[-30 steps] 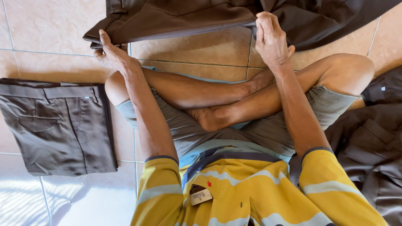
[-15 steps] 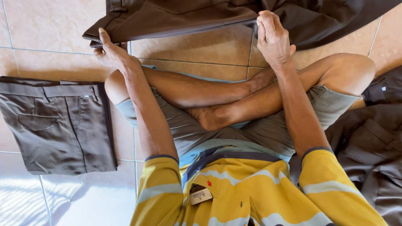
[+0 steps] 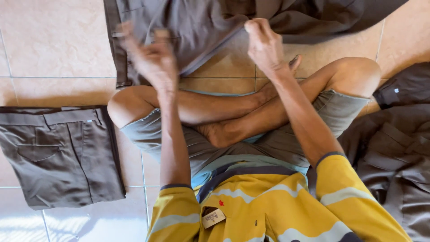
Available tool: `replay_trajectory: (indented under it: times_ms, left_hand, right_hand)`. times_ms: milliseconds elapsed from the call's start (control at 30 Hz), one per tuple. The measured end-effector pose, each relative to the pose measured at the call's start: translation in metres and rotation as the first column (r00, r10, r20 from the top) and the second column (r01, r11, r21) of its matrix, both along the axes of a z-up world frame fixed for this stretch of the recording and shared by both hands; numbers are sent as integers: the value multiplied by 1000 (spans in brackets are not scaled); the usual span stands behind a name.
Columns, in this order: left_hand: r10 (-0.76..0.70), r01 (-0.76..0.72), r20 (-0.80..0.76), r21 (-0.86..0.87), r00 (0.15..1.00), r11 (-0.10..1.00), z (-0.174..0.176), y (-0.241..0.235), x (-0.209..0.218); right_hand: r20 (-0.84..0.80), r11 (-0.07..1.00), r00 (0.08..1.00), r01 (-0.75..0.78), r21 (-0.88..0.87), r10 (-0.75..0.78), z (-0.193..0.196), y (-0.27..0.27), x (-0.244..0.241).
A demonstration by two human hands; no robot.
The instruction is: The person sits cross-legged on a tiled floor and folds multiple pairs of brown trousers by hand. They unfold each pair, align the legs, fold them in half, then fold again into a compact rectangle, and place each finished pair into a growing stack to the left.
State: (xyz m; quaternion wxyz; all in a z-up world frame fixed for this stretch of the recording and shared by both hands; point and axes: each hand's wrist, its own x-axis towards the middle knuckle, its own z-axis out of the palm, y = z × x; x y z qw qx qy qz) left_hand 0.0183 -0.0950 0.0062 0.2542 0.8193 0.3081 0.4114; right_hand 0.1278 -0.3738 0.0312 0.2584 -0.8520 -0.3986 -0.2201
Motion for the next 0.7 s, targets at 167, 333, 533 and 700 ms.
replay_trajectory:
  times_ms: [167,333,533,700]
  left_hand:
    - [-803,723,-21,-422,596,548,70,-71,28]
    - [-838,833,54,86,543,546,111,-34,45]
    - [-721,691,-133,445,680,569,168,23,34]
    - [-583,535,15,375,813,757,179,64,27]
  right_hand:
    - [56,996,995,-86,25,85,39,43,-7]
    - [-85,961,958,-270,61,274,83,57,-8]
    - [-533,926,778,-377,27,332,134,62,11]
    - [-783,881,610,-428,-200,119,146,47,14]
